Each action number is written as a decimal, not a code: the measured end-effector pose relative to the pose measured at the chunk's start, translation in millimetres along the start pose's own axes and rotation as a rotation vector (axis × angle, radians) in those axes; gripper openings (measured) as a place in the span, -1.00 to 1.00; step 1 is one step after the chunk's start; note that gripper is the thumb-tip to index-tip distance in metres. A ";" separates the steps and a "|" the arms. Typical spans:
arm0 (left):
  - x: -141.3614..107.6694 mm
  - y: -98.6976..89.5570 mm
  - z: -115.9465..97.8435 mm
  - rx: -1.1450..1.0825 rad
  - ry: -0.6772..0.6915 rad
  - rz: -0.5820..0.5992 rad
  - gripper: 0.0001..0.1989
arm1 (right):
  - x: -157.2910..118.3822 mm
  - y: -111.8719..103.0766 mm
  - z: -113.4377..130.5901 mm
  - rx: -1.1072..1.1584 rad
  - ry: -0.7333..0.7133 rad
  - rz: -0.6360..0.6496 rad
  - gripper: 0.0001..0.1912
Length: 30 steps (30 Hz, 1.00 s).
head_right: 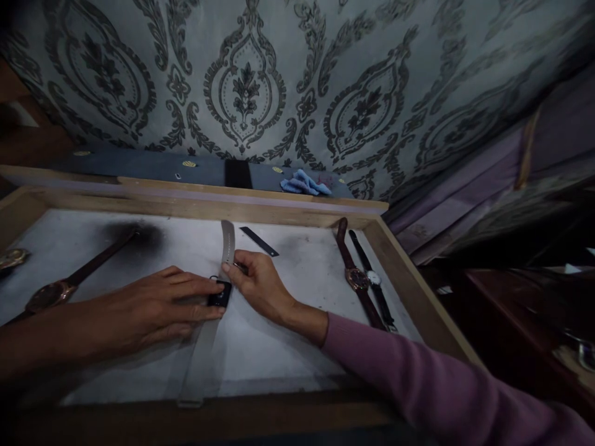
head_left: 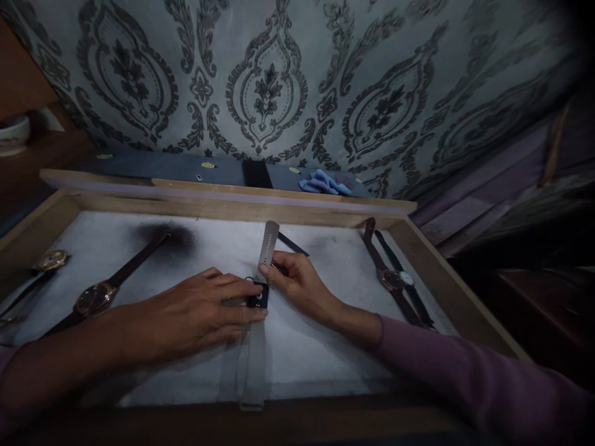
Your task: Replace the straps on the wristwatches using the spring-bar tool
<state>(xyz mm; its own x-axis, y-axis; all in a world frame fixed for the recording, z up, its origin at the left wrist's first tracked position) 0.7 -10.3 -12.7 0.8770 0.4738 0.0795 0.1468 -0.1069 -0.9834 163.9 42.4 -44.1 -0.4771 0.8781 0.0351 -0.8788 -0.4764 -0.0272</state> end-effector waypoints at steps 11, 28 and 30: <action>14.0 12.3 3.1 -0.310 -0.291 -0.231 -0.74 | 0.7 3.1 4.3 -0.029 0.003 0.064 -0.73; 9.5 15.7 -4.1 0.035 -0.236 -0.191 -0.34 | 12.0 -6.9 -2.7 0.062 0.059 0.017 -0.61; 8.2 17.4 -5.0 0.081 -0.220 -0.191 -0.31 | 12.7 -7.4 -2.2 0.047 0.066 0.023 -0.61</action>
<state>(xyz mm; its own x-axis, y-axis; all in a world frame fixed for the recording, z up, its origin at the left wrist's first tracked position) 12.7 -12.7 -28.3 0.7157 0.6576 0.2353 0.2548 0.0679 -0.9646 164.4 57.3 -45.7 -0.4967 0.8674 -0.0313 -0.8679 -0.4963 0.0201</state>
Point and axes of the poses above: each hand's wrist, its own x-axis towards the middle knuckle, its own y-axis out of the palm, z = x × y, the point moved 4 cm from there along x, towards the middle knuckle, and after that the axes turned 11 degrees about x, right-handed, at the moved point
